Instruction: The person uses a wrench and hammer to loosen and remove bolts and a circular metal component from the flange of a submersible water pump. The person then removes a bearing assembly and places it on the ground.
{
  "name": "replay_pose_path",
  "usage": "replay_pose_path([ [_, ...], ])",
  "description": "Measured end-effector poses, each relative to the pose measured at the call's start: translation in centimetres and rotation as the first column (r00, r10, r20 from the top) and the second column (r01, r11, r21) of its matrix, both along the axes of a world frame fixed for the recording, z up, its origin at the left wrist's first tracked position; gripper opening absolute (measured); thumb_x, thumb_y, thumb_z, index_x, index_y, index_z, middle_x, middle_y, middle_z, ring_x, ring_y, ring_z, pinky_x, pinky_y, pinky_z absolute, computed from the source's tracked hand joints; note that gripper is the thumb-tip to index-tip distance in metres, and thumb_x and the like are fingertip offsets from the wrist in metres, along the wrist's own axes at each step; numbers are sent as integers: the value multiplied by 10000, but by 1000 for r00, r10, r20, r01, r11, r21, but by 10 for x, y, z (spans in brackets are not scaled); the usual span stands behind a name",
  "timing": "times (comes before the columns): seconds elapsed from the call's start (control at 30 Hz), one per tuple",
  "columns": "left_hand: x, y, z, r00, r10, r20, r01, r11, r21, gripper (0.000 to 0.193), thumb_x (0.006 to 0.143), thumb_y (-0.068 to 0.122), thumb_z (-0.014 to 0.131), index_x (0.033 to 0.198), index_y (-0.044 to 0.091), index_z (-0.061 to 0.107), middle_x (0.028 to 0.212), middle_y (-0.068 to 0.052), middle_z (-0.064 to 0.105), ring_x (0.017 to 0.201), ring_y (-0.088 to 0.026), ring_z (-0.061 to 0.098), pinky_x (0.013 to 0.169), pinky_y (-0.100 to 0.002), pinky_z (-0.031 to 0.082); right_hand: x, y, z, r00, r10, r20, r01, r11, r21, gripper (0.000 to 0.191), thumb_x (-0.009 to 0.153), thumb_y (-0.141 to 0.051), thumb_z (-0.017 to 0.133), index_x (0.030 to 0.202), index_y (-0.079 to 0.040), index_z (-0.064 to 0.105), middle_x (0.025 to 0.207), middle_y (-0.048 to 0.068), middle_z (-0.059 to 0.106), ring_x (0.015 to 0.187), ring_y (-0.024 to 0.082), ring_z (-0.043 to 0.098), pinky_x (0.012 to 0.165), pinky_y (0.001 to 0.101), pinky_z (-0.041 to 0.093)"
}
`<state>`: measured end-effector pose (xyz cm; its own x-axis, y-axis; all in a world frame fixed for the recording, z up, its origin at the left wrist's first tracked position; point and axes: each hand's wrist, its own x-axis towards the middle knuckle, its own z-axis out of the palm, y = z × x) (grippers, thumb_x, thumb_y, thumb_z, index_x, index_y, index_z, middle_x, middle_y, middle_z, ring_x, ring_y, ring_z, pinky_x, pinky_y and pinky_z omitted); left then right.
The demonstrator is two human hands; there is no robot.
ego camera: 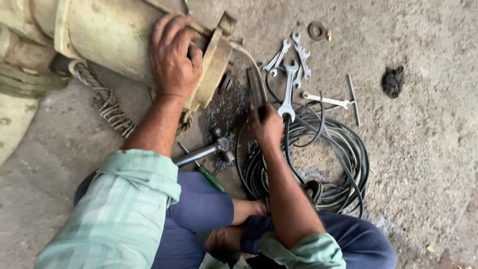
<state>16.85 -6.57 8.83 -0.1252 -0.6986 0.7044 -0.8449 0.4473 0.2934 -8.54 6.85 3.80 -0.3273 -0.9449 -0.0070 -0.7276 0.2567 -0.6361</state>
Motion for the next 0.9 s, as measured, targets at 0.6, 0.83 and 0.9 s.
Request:
replay_pose_path([
  [0.6, -85, 57, 85, 848, -519, -110, 408, 506, 760, 734, 776, 239, 885, 1433, 194, 561, 1394, -110, 626, 1195, -290, 615, 991, -496, 515, -23, 8, 128, 997, 78, -20, -79, 995, -64, 341, 1000, -307, 742, 868, -3, 661, 664, 178, 695, 558, 288, 672, 544, 439, 504],
  [0.83, -81, 55, 78, 777, -497, -387, 629, 580, 517, 302, 1031, 370, 680, 1208, 140, 591, 947, -48, 742, 851, -182, 745, 743, -358, 647, -13, 9, 170, 711, 131, 690, -104, 991, -81, 455, 952, -361, 714, 1223, -6, 626, 854, 105, 729, 617, 127, 648, 522, 290, 539],
  [0.9, -69, 37, 72, 731, -470, -495, 667, 646, 371, 318, 1120, 429, 619, 1135, 117, 556, 916, -44, 713, 792, -171, 737, 655, -334, 641, 1, 20, 157, 776, -76, 626, -28, 988, 154, 536, 969, -400, 682, 1329, -6, 631, 868, 143, 706, 592, 127, 567, 529, 288, 510],
])
